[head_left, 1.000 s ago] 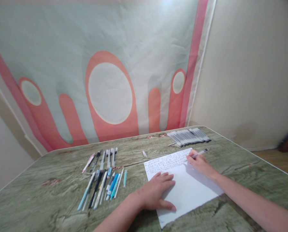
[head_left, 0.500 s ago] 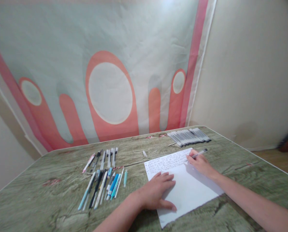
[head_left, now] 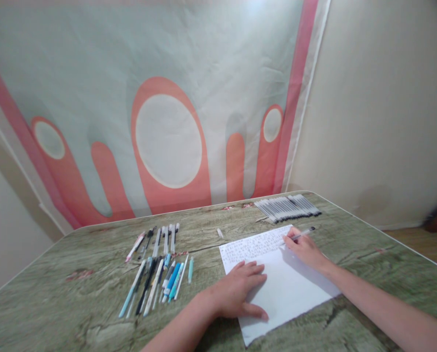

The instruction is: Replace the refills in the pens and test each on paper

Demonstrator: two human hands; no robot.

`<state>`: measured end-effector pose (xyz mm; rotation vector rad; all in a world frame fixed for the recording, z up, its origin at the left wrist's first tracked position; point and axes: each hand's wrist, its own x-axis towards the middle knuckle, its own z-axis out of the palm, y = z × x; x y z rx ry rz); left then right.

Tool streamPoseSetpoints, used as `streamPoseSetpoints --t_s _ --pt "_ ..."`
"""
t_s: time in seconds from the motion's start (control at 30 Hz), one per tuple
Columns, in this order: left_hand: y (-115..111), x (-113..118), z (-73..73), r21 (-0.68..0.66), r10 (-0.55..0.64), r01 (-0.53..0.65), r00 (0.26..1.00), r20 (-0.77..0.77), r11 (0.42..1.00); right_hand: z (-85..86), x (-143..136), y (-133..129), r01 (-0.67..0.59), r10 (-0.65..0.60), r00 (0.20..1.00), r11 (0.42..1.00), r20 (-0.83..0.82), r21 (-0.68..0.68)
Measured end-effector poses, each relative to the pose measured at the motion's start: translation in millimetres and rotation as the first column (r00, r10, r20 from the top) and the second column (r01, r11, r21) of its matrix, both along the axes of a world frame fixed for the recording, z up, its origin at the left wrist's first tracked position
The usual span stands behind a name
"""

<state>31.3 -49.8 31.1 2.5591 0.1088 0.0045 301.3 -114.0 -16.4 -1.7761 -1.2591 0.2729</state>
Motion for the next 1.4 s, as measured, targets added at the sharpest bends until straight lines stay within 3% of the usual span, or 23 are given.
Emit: streamPoseSetpoints --t_s 1.4 --pt "0.6 -0.3 -3.5 0.017 -0.006 0.006 1.000 0.008 1.000 -3.4 3.0 1.0 -0.030 0.029 0.995 1.000 0.093 0.007"
